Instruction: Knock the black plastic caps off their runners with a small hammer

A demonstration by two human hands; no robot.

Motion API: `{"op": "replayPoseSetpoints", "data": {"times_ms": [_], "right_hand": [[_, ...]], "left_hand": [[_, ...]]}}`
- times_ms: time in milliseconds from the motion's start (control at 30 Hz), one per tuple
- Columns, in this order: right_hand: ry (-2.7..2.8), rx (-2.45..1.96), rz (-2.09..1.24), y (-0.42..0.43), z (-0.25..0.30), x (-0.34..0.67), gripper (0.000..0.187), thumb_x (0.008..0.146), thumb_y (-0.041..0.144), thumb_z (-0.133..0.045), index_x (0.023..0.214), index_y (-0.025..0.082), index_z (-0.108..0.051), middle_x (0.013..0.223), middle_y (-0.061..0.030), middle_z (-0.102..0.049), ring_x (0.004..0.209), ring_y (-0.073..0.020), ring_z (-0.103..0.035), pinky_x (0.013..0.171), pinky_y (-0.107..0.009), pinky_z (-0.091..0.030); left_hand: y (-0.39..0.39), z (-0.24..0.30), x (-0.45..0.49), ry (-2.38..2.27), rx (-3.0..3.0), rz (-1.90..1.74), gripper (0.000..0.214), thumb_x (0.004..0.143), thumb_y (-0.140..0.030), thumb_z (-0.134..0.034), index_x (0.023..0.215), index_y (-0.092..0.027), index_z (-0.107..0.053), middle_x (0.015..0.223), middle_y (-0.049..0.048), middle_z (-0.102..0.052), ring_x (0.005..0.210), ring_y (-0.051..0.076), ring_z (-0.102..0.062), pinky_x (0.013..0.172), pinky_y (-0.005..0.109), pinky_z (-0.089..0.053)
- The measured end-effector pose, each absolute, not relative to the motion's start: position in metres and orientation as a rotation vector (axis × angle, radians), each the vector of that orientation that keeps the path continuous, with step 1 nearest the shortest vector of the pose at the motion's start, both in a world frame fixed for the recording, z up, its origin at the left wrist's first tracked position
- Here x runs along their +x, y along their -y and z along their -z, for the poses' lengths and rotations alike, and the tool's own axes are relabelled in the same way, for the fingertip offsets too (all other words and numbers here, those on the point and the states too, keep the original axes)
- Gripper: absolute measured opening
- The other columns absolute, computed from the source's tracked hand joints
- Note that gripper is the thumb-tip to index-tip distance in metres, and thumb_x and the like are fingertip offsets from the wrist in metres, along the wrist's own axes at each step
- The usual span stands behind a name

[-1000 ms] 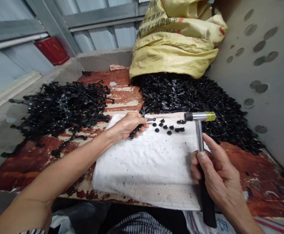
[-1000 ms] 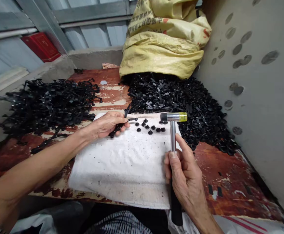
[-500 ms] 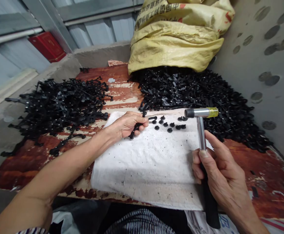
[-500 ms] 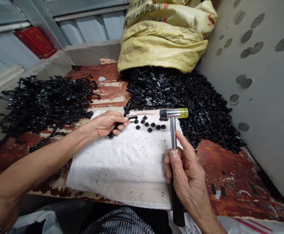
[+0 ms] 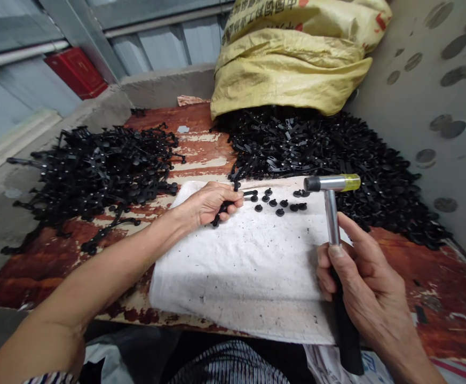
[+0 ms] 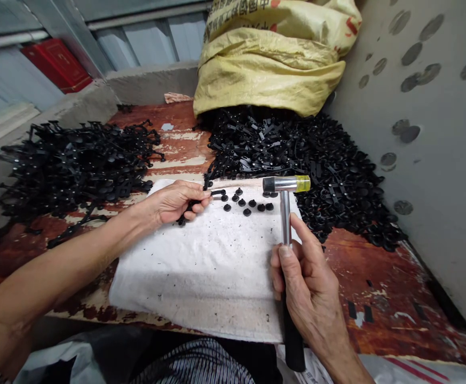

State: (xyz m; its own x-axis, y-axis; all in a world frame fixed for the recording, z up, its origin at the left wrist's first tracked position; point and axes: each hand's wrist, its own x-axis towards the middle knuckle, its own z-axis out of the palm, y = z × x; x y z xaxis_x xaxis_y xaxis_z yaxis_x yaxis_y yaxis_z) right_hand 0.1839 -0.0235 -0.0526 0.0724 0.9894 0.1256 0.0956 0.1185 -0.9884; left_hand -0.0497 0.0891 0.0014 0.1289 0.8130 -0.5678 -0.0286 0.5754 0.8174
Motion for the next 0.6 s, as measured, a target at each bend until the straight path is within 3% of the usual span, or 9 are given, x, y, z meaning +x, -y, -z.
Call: {"op": "replayPoseSetpoints", "data": {"times_ms": [600], "right_hand": [[1.249, -1.237, -1.038, 0.0235, 0.0512, 0.1838, 0.051, 0.096, 0.04, -0.053, 0.145, 0.031, -0.042, 0.066, 0.0054, -0.053, 0.044, -0.0104, -0.044, 0.037, -0.024, -0.039]], "left_hand": [[-0.0869, -0.003, -0.0485, -1.313, 0.79, -0.715, 0.028, 0.084, 0.002, -0.052, 0.059, -0.011, -0.053, 0.053, 0.0001, -0.054, 0.035, 0.003, -0.043, 0.029, 0.013, -0.024]]}}
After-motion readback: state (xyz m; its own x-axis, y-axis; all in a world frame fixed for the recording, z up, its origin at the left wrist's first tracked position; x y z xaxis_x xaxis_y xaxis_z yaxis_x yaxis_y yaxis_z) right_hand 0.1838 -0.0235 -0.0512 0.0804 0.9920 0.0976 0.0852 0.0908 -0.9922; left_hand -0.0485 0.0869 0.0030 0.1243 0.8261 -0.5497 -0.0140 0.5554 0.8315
